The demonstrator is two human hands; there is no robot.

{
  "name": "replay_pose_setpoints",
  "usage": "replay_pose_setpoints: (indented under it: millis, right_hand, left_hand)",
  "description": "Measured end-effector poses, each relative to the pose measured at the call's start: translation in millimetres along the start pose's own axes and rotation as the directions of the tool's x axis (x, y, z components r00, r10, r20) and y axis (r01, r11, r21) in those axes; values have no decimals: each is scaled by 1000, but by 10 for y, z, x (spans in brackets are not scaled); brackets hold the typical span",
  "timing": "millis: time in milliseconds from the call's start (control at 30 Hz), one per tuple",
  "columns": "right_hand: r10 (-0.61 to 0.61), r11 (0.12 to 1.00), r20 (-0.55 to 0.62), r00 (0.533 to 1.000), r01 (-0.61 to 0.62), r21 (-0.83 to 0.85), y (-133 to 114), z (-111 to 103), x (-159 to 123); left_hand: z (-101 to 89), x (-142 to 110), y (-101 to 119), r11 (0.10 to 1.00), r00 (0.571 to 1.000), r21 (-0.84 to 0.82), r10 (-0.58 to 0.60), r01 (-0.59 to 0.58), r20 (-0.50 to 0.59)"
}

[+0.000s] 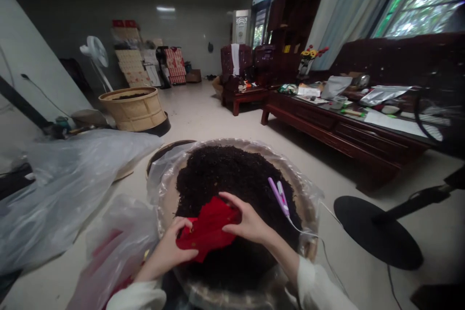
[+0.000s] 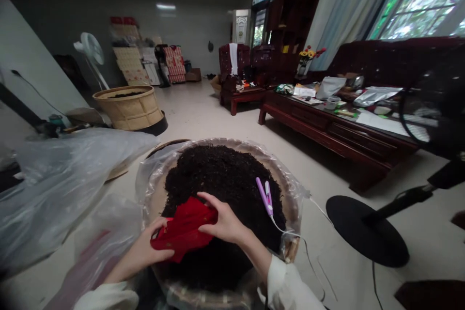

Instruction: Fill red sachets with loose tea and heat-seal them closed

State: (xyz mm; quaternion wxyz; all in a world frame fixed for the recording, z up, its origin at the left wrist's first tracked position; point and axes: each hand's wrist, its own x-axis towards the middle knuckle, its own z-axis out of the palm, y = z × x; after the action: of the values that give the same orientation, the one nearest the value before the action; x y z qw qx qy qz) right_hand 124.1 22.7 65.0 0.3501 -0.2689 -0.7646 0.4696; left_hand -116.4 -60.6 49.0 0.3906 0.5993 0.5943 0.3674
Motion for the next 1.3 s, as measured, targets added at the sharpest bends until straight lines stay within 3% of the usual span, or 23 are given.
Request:
replay_pose_setpoints:
  millis: [133, 333, 433, 533, 633, 733, 800, 900, 1000, 1167, 1300]
  right_hand:
    - [-54, 998, 141, 989, 57, -22, -49, 229, 67]
    - [-187, 955, 210, 960, 228, -189, 108, 506, 371]
    - [-192, 947, 171, 966, 228, -225, 328, 564, 443]
    - [-201, 943, 128, 971, 227, -244, 495, 563, 404]
    - [-218, 943, 86, 972, 233, -239, 575, 543, 312]
    - [-239, 944, 56, 969, 246, -219, 616, 534, 218]
    - [-260, 944, 27, 965, 260, -203, 633, 531, 164]
    - [-289, 941, 4, 957, 285, -184, 635, 506, 101]
    - [-303, 936, 15, 953, 301, -182, 621, 451, 53]
    - [-273, 948, -4, 962, 269, -170, 617, 359, -3]
    - [-240, 964, -11, 971, 237, -123, 635, 318, -43]
  left_hand:
    - [-157, -226, -144, 999, 986, 1, 41, -41, -161]
    - [-222, -247, -648, 984, 871, 140, 161, -108, -464]
    - [-128, -138, -882, 980, 846, 181, 170, -89, -505]
    - [-84, -100, -974, 982, 894, 183, 127, -52, -430]
    - [-134, -164, -963, 981, 943, 194, 81, -17, -324]
    - [-176, -271, -905, 979, 932, 200, 106, -37, -346]
    - [-148, -324, -841, 966, 880, 240, 197, -98, -432]
    - [-42, -339, -708, 903, 747, 383, 391, -196, -538]
    - [45, -298, -556, 851, 691, 447, 499, -276, -522]
    - [43, -231, -354, 776, 659, 474, 616, -416, -431]
    - [19, -185, -259, 793, 711, 329, 607, -513, -355]
